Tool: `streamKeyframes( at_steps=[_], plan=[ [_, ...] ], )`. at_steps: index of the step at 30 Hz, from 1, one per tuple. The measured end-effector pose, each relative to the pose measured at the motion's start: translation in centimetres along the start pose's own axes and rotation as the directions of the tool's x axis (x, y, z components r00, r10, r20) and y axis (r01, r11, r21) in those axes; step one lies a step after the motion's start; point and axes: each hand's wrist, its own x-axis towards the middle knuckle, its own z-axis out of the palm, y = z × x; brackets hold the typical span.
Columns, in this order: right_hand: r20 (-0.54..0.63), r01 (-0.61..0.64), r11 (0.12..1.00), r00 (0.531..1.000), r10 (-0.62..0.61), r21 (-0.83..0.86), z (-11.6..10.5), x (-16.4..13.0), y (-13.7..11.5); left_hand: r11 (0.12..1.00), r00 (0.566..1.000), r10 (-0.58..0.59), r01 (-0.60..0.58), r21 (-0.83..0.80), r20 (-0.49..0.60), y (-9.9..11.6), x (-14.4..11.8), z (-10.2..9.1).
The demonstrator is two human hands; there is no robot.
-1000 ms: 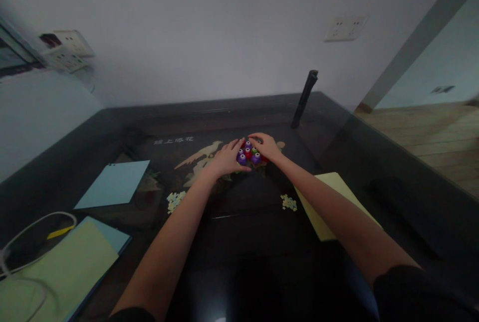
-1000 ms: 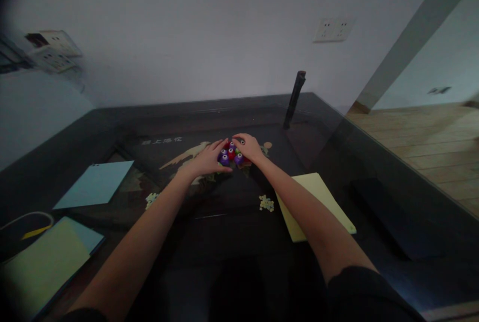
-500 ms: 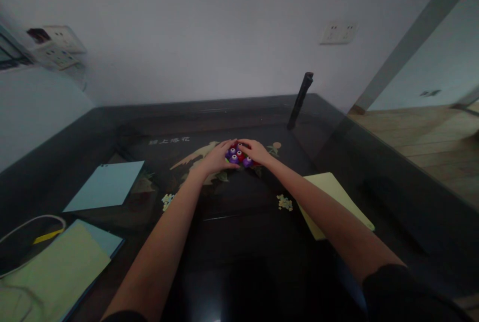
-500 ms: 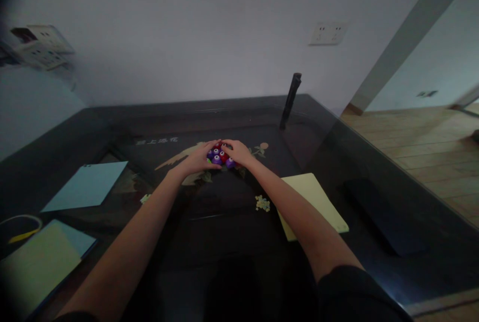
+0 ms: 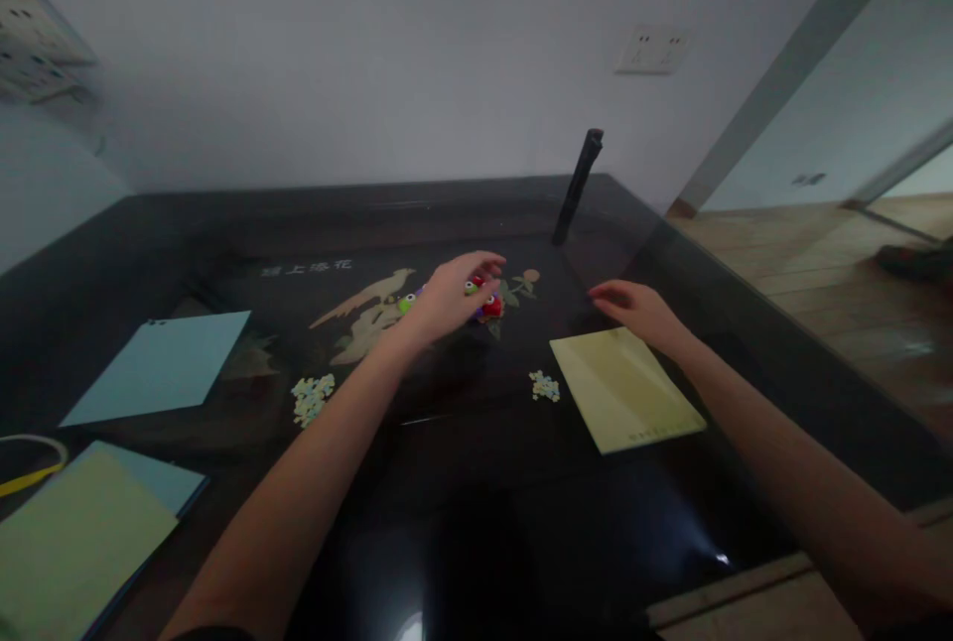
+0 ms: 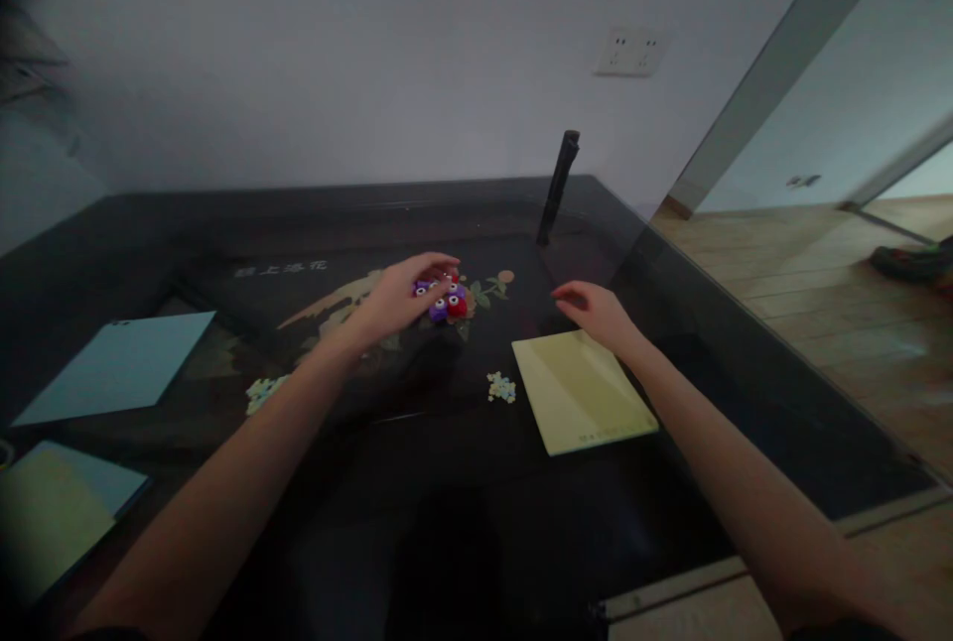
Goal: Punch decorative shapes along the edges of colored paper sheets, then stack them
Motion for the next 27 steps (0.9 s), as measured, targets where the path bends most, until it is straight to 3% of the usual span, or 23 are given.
streamKeyframes(
  at_steps=[2, 4, 6, 8, 11, 18, 21, 24, 27],
  plan=[
    [0.001, -0.006, 0.996, 1.0, 0.006, -0.094, -0.8, -1.6, 1.3, 0.996, 0.968, 0.092, -0.09, -0.018, 0.232, 3.4, -0.6, 2.4],
    [0.031, 0.028, 0.985, 0.999, -0.023, -0.17, -0.9, -2.6, 1.8, 0.971, 0.865, 0.224, -0.238, -0.027, 0.448, 6.2, -1.9, 5.4],
    [0.066, 0.072, 0.969, 0.996, -0.058, -0.237, -0.6, -3.2, 1.6, 0.91, 0.756, 0.343, -0.415, 0.004, 0.557, 8.1, -3.9, 8.5],
    [0.089, 0.099, 0.948, 0.993, -0.075, -0.303, -0.2, -3.6, 1.2, 0.867, 0.696, 0.373, -0.497, 0.037, 0.613, 9.0, -5.7, 10.8],
    [0.102, 0.105, 0.915, 0.992, -0.07, -0.39, 0.1, -4.4, 0.7, 0.846, 0.673, 0.393, -0.532, 0.042, 0.627, 9.3, -7.5, 12.2],
    [0.151, 0.134, 0.884, 0.986, -0.073, -0.448, -1.0, -6.5, 1.2, 0.838, 0.66, 0.405, -0.544, 0.032, 0.633, 9.3, -7.8, 12.1],
    [0.134, 0.1, 0.932, 0.989, -0.057, -0.347, -2.1, -7.4, 1.0, 0.841, 0.652, 0.413, -0.542, 0.01, 0.636, 9.5, -7.9, 12.0],
    [0.14, -0.059, 0.985, 0.987, 0.082, -0.165, -3.5, -8.3, 0.2, 0.854, 0.635, 0.411, -0.518, -0.035, 0.654, 9.7, -7.7, 11.6],
    [0.194, -0.201, 0.979, 0.96, 0.2, -0.016, -4.8, -9.1, -0.8, 0.871, 0.623, 0.427, -0.479, -0.113, 0.655, 9.8, -7.1, 10.9]
  ],
)
